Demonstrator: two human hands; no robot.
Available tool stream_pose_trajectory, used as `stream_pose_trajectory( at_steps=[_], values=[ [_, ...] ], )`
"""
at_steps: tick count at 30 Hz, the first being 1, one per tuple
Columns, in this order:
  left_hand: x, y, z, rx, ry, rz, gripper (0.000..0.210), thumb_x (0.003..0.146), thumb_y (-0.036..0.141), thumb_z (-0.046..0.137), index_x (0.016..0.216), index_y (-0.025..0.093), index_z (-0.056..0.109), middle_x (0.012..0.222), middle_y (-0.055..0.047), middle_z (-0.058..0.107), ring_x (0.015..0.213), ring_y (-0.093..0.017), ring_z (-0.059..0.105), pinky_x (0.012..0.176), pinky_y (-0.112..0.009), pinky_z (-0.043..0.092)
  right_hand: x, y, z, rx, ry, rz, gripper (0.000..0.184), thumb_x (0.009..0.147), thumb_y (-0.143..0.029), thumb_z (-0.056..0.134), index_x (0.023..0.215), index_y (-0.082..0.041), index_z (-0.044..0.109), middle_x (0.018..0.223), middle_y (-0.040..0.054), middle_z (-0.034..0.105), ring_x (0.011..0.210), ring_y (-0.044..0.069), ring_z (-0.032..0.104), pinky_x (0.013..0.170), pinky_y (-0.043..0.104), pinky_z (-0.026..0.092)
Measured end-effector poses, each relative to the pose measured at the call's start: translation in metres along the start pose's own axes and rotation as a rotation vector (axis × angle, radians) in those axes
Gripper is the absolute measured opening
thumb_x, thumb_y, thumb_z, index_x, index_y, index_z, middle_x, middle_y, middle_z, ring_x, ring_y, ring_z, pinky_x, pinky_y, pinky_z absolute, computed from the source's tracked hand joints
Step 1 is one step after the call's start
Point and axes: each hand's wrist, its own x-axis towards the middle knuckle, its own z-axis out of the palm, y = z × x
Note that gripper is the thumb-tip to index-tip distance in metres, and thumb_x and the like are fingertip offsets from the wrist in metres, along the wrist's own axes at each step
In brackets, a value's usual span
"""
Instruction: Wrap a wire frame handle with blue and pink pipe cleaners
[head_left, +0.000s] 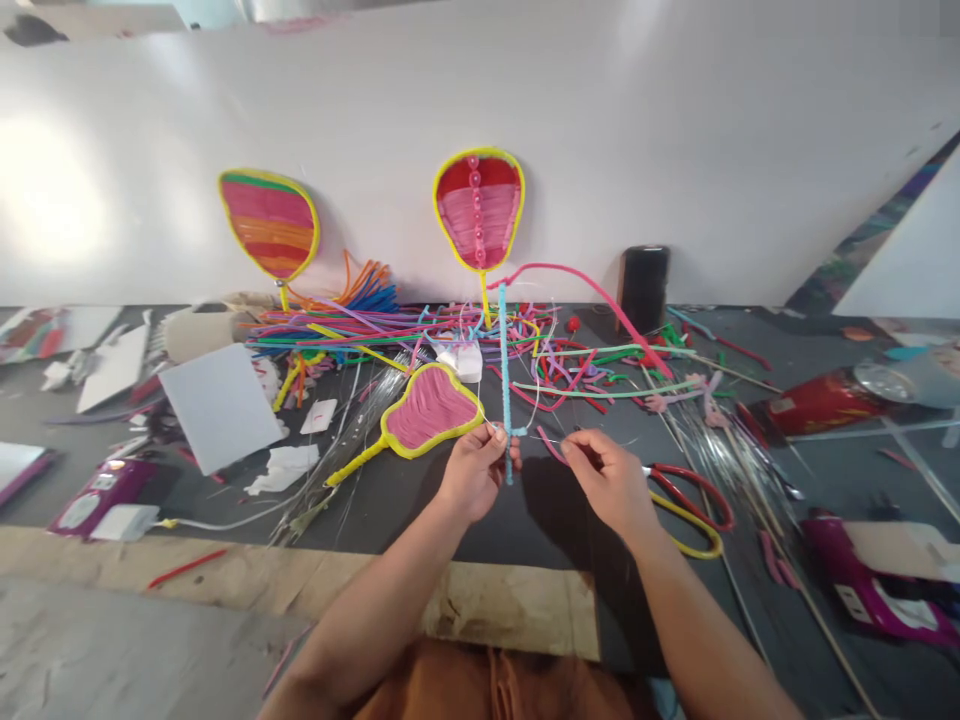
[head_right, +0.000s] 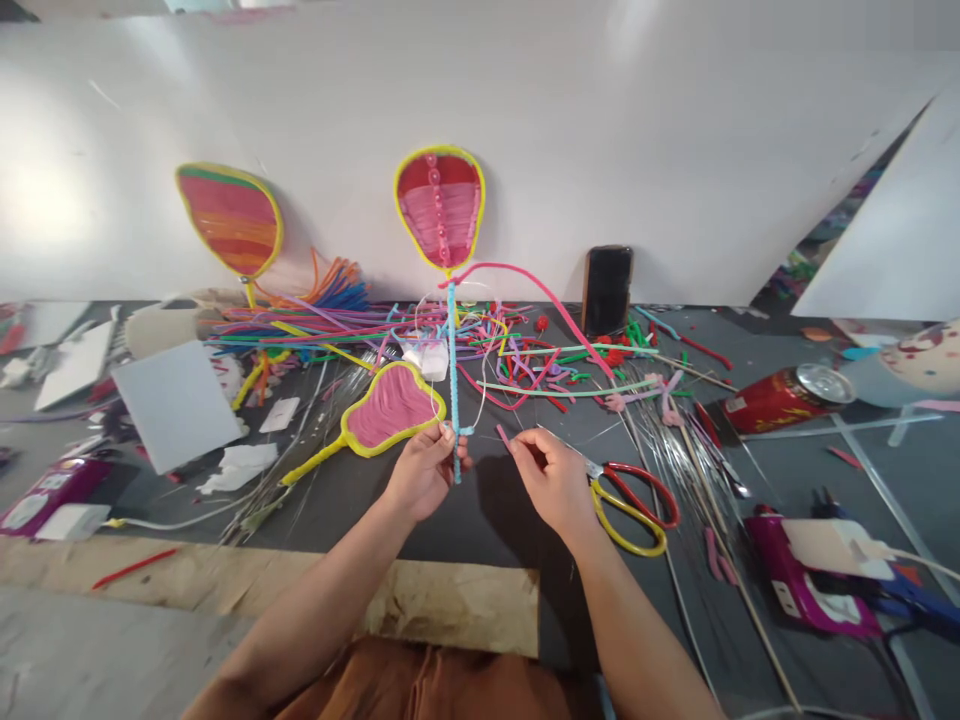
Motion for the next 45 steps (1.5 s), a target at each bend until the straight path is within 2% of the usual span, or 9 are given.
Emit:
stream_pose_trajectory(
  at_steps=[3,8,14,18,23,28,38,45],
  values=[
    [-0.004,0.0,0.003,-0.052,-0.069,-0.059,0.027,0.064,0.026,0.078,0.07,0.014,0.054,0.063,0.001,0.059,0.054,-0.006,0.053,0.058,-0.021,0.048,0.002,-0.002,0.006,0.092,-0.033,0.051,0.023,0.085,-0.038,0.051,0.076,-0.018,0.059,0.059,-0.0024,0.052,0.052,0.012,0.046,0.051,0.023,0.037],
    [-0.009,-0.006,0.006,-0.051,-0.135,-0.193,0.027,0.064,0.024,0.078,0.068,0.013,0.053,0.062,0.0,0.059,0.052,-0.006,0.053,0.056,-0.021,0.048,0.004,-0.003,0.012,0.267,-0.17,0.025,0.022,0.085,-0.038,0.051,0.08,-0.018,0.06,0.064,-0.0017,0.055,0.055,0.012,0.047,0.052,0.023,0.038],
    [-0.008,-0.01,0.002,-0.003,-0.169,-0.335,0.028,0.061,0.025,0.08,0.069,0.012,0.056,0.061,-0.001,0.06,0.051,-0.008,0.055,0.055,-0.023,0.05,0.007,0.001,0.002,0.269,-0.304,-0.052,0.015,0.086,-0.029,0.051,0.081,-0.019,0.061,0.076,0.0003,0.062,0.071,0.014,0.056,0.067,0.025,0.043],
    [-0.008,-0.011,0.003,0.01,-0.181,-0.422,0.03,0.058,0.023,0.082,0.068,0.011,0.056,0.06,-0.001,0.06,0.048,-0.008,0.054,0.053,-0.024,0.05,0.008,-0.001,-0.006,0.252,-0.384,-0.101,0.015,0.086,-0.024,0.05,0.079,-0.02,0.063,0.071,-0.0007,0.062,0.068,0.013,0.056,0.066,0.024,0.042],
    [-0.009,-0.013,0.003,0.005,-0.206,-0.474,0.029,0.058,0.022,0.081,0.068,0.01,0.056,0.06,-0.001,0.059,0.048,-0.006,0.053,0.054,-0.023,0.049,0.006,0.003,-0.01,0.224,-0.388,-0.225,0.017,0.085,-0.016,0.048,0.082,-0.021,0.063,0.075,0.0012,0.058,0.072,0.014,0.055,0.068,0.025,0.043],
    [-0.008,-0.012,0.001,0.004,-0.23,-0.499,0.03,0.058,0.021,0.081,0.065,0.01,0.054,0.061,-0.002,0.061,0.049,-0.007,0.055,0.054,-0.024,0.049,0.006,0.007,-0.011,0.175,-0.372,-0.308,0.019,0.087,-0.014,0.046,0.08,-0.022,0.062,0.072,0.0013,0.054,0.071,0.014,0.052,0.066,0.027,0.041],
    [-0.008,-0.009,0.001,0.009,-0.243,-0.516,0.025,0.06,0.02,0.078,0.066,0.009,0.057,0.061,-0.005,0.063,0.049,-0.009,0.057,0.054,-0.025,0.049,0.007,0.005,-0.012,0.172,-0.369,-0.332,0.018,0.089,-0.019,0.047,0.077,-0.021,0.06,0.07,0.0011,0.053,0.069,0.014,0.051,0.065,0.027,0.041],
    [-0.009,-0.008,0.004,0.028,-0.206,-0.52,0.018,0.061,0.017,0.074,0.066,0.01,0.059,0.06,-0.006,0.064,0.048,-0.01,0.057,0.054,-0.026,0.048,0.006,0.007,-0.013,0.126,-0.404,-0.315,0.02,0.087,-0.015,0.045,0.076,-0.021,0.06,0.071,0.0016,0.053,0.071,0.015,0.051,0.066,0.028,0.041]
  ],
)
